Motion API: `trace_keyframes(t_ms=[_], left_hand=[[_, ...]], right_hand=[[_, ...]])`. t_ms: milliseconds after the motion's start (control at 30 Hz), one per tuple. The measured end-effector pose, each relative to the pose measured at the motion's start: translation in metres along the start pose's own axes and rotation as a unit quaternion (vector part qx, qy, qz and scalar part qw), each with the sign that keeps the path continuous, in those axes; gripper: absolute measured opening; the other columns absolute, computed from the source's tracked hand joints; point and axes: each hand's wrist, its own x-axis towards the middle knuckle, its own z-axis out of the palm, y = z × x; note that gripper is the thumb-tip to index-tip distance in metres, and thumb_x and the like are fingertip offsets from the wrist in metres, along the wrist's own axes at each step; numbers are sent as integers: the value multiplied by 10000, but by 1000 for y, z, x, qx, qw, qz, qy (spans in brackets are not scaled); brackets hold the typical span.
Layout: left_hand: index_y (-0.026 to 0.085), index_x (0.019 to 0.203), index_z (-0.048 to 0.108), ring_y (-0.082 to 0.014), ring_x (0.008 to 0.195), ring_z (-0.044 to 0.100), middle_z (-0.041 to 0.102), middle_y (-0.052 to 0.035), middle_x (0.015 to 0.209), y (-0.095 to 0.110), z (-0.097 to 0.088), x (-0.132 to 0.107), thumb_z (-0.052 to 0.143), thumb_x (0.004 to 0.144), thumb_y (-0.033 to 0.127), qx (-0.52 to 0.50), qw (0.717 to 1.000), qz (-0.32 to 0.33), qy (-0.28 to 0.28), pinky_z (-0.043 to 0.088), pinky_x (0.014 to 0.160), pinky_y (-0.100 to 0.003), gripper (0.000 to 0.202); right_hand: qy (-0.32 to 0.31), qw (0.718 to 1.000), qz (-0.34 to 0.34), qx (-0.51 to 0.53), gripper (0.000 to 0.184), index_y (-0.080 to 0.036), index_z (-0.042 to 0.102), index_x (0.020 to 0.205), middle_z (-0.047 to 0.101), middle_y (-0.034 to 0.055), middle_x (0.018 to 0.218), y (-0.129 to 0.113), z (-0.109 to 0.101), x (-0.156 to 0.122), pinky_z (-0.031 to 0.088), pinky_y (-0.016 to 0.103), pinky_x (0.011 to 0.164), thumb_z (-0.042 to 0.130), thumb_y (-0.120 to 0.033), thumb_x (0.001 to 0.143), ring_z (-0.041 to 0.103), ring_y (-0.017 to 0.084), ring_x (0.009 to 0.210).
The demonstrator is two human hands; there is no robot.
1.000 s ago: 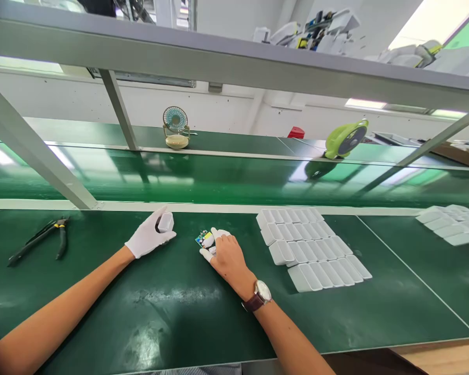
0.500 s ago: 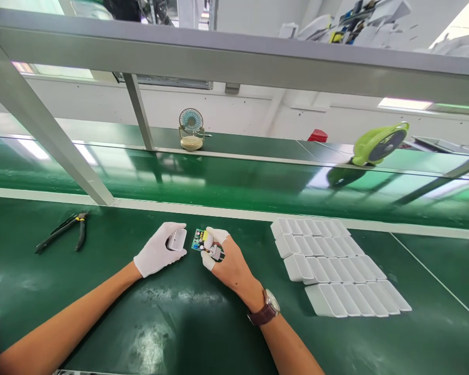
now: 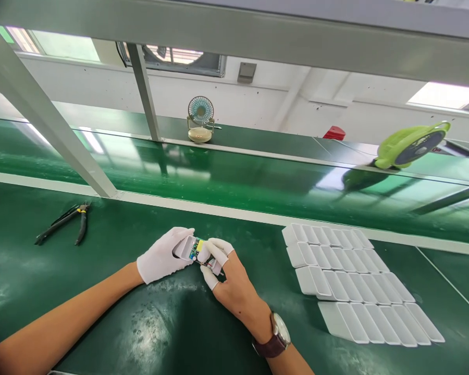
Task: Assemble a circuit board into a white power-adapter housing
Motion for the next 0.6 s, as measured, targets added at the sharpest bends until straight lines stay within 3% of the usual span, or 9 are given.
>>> trace_keyframes(t_ms=[200, 433, 600], left_hand=[[255, 1372, 477, -276, 1138, 620, 574, -130, 1259, 0, 2, -3, 737, 767, 236, 14, 1000, 5, -2, 535, 987, -439, 658], [290, 1405, 432, -279, 1124, 625, 558, -133, 1270, 0, 3, -5, 753, 774, 215, 37, 998, 44, 9, 568, 939, -454, 712], [284, 1412, 415, -269, 1105, 635, 566, -137, 1243, 2, 3, -5, 719, 817, 228, 56, 996, 71, 14, 583, 921, -443, 670]], right_hand=[[29, 997, -10, -77, 477, -259, 470, 1395, 641, 109, 1220, 0, 4, -5, 601, 374, 881, 586, -243, 933, 676, 233, 1022], [8, 998, -2, -59, 500, -249, 432, 1428, 651, 111, 1210, -10, 2, -4, 610, 347, 742, 550, -206, 944, 627, 148, 683], [-20, 998, 14, -54, 529, -276, 413, 1451, 643, 105, 1249, -11, 3, -4, 605, 343, 723, 539, -192, 945, 637, 158, 723]])
